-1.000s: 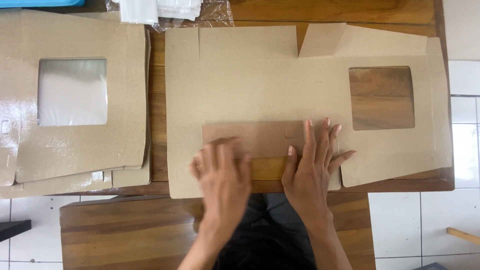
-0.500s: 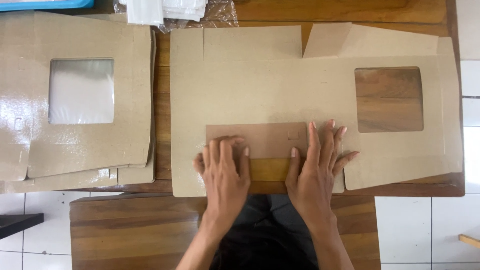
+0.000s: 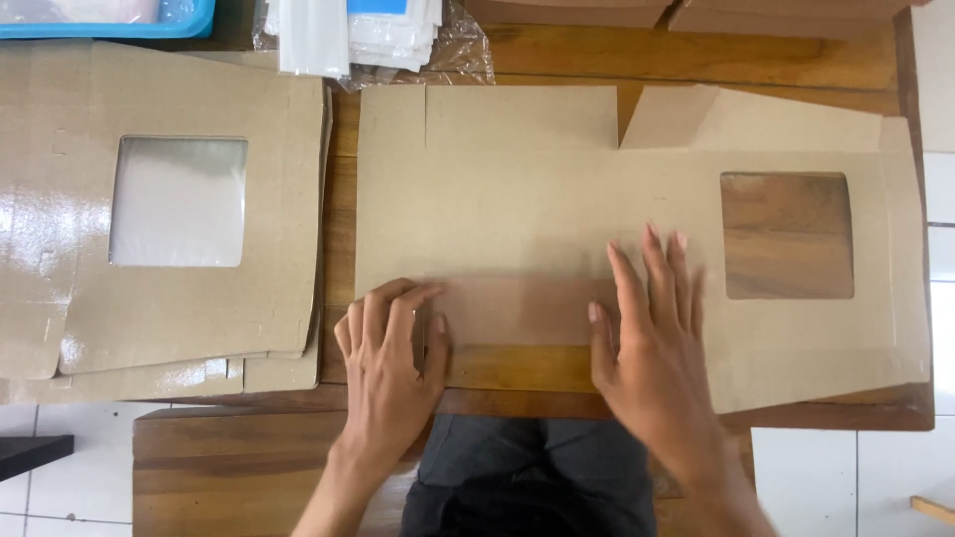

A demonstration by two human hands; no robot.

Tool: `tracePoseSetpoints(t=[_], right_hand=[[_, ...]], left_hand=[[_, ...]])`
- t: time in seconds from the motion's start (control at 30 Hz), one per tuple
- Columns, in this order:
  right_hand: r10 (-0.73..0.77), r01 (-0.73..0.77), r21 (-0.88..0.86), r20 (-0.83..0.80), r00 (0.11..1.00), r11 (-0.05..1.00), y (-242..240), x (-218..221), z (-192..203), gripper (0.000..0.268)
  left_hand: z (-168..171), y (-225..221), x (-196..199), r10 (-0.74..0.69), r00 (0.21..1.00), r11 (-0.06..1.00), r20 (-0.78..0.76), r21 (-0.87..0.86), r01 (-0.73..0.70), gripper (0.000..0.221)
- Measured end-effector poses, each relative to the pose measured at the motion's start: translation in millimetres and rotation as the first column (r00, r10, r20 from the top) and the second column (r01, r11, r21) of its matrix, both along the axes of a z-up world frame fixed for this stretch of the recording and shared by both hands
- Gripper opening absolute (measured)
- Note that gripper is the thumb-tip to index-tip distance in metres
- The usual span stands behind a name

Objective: Assembling cardboard boxes by folding and tucking flaps along pre-scored lines on a wooden table.

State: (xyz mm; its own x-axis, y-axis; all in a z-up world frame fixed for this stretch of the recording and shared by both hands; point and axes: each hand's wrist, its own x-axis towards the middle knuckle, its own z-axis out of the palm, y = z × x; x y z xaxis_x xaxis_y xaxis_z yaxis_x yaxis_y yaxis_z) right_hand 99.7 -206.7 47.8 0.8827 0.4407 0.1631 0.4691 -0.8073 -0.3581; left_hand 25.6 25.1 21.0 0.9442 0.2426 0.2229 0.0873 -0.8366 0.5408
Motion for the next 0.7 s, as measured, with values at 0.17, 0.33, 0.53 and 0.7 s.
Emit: tracePoseSetpoints(t=[0.17,0.33,0.53,0.7], right_hand=[[0.296,-0.296,0.010,-0.052,0.954,0.955,17,82,16,0.052],[0.361,-0.409,-0.142,-0.271,0.892,0.902,47,162,15,0.059],[0.100,-0.308,-0.309,-0.541,0.835,0.900,72,209,41,0.094],[0.064,-0.296,-0.323,-0.572,0.818,0.899,86,226,54,0.101]], left_hand=[[21,28,50,-0.200,0.979,0.975,0.045,-0.091,0.204,0.042],[40,62,126,-0.391,0.920,0.920,-0.023,-0.048,0.389,0.041],[23,86,205,-0.576,0.797,0.790,-0.181,0.127,0.600,0.080],[22,86,234,-0.535,0.751,0.790,-0.387,0.087,0.607,0.105]])
